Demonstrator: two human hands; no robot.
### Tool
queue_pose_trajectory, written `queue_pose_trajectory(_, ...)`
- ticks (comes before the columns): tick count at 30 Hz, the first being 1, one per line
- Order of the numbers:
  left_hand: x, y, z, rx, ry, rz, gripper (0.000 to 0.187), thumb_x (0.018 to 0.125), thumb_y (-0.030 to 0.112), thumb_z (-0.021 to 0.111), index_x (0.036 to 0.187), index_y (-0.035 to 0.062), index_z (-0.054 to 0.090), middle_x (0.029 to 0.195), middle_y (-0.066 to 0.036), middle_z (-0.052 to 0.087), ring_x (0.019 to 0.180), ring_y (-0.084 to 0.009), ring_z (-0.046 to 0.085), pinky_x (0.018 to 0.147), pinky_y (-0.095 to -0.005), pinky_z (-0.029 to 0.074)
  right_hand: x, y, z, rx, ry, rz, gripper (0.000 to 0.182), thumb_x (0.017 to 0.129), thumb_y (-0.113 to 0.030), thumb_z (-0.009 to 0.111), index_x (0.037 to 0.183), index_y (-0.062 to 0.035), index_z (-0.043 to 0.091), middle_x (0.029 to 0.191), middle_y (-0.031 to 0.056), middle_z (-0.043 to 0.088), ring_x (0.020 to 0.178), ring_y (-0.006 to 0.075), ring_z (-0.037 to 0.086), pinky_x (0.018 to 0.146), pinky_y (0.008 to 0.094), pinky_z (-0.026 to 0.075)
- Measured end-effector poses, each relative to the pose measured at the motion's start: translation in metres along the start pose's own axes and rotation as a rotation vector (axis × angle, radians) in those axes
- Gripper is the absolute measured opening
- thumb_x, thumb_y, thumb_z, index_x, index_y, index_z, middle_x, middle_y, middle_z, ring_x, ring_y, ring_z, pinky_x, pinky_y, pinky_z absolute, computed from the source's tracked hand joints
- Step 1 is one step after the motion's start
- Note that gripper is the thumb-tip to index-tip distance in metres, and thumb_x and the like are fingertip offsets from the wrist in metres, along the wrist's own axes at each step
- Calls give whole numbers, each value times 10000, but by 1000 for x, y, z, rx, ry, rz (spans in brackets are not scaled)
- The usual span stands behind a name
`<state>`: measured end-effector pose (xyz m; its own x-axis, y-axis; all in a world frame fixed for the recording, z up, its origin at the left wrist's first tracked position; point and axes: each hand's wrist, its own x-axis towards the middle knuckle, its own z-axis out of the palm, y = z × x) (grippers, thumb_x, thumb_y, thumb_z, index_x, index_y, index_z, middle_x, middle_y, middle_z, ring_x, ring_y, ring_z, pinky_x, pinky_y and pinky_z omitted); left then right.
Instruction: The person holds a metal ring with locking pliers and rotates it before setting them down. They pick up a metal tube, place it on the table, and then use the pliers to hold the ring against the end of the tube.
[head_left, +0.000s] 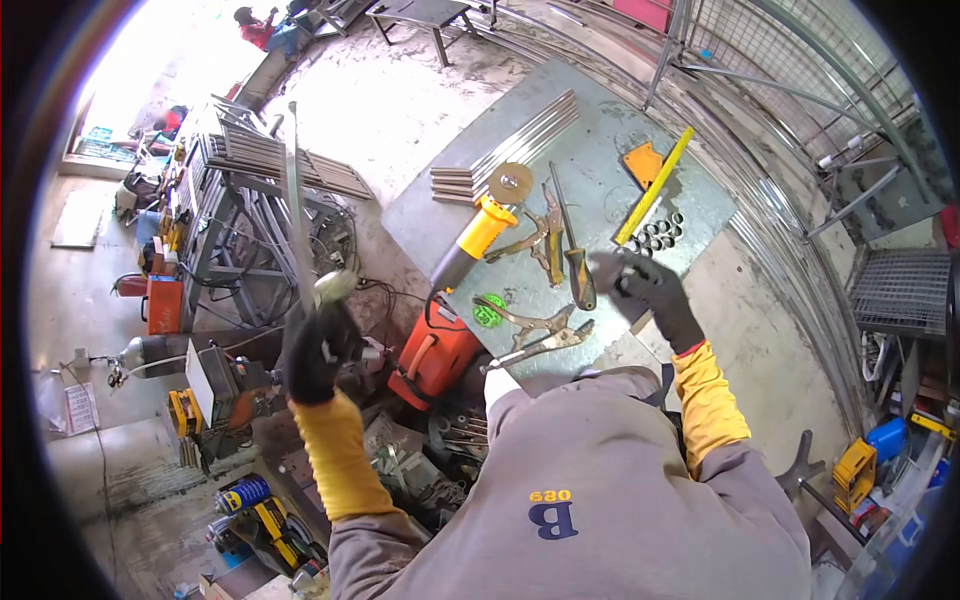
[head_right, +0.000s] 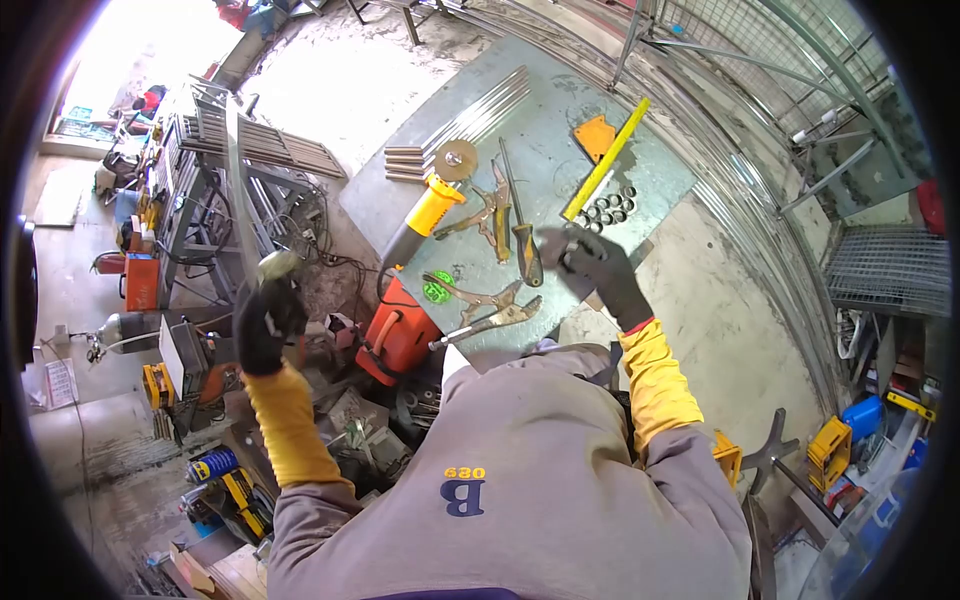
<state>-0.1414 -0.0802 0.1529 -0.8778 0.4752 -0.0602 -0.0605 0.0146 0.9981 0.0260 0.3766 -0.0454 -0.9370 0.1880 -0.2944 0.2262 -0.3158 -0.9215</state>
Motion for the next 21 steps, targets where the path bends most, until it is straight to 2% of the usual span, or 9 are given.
queue_pose_trajectory(2,43,-22,-6,75,131,-160,323,1100,332,608,988,38,679,641,22,512,517,-76,454,480,-257,343,11,12,4,116,-174,105,470,999,-130,646,1427,63,630,1131,87,743,977,128,700,869,263,566)
queue_pose_trajectory(3,63,-18,5,82,118,-158,323,1100,332,608,988,38,679,641,22,512,517,-76,454,480,-257,343,14,12,0,124,-164,98,470,999,-130,646,1427,63,630,1131,87,743,977,128,700,869,263,566)
queue_pose_trajectory(5,100,-14,37,436,171,-141,315,1114,324,596,968,54,666,646,37,514,515,-52,445,472,-250,318,20,6,-5,361,-227,133,525,997,-130,649,1472,82,584,1123,104,747,966,145,716,843,253,561)
queue_pose_trajectory(7,149,-33,45,512,142,-123,238,1094,265,604,1008,59,685,629,-20,550,508,-160,516,487,-322,393,23,1,-6,337,-202,120,548,997,-133,648,1487,97,560,1142,110,755,989,153,734,821,240,550)
queue_pose_trajectory(9,218,-78,30,1387,-48,949,149,1042,214,640,1066,94,726,642,-99,595,598,-329,617,580,-420,501,22,-8,-7,207,-223,96,594,988,-187,636,1529,41,547,1221,132,749,1026,166,739,818,233,546)
queue_pose_trajectory(11,269,-109,33,1277,-195,842,175,982,265,674,1042,118,747,751,-175,681,778,-454,676,721,-520,549,20,-14,-6,147,-210,107,603,978,-189,636,1530,38,548,1245,132,749,1047,177,744,860,247,558)
queue_pose_trajectory(13,300,-122,61,1280,-53,274,304,963,403,688,1005,109,756,839,-198,730,838,-437,709,750,-538,551,22,-11,-5,266,-181,111,505,1001,-99,618,1494,8,600,1246,130,764,1071,200,760,912,278,587)
queue_pose_trajectory(14,313,-127,71,1295,-54,273,390,948,483,678,1012,108,764,911,-212,748,880,-439,715,768,-550,547,22,-12,-6,239,-157,133,505,992,-72,620,1491,2,605,1244,137,764,1071,215,763,942,297,593)
queue_pose_trajectory(21,390,-189,100,1377,26,217,432,993,536,635,1136,152,772,946,-195,773,910,-422,739,821,-536,568,21,-13,-6,385,-69,163,556,975,-105,689,1514,-16,586,1258,133,756,1088,213,755,950,330,596)
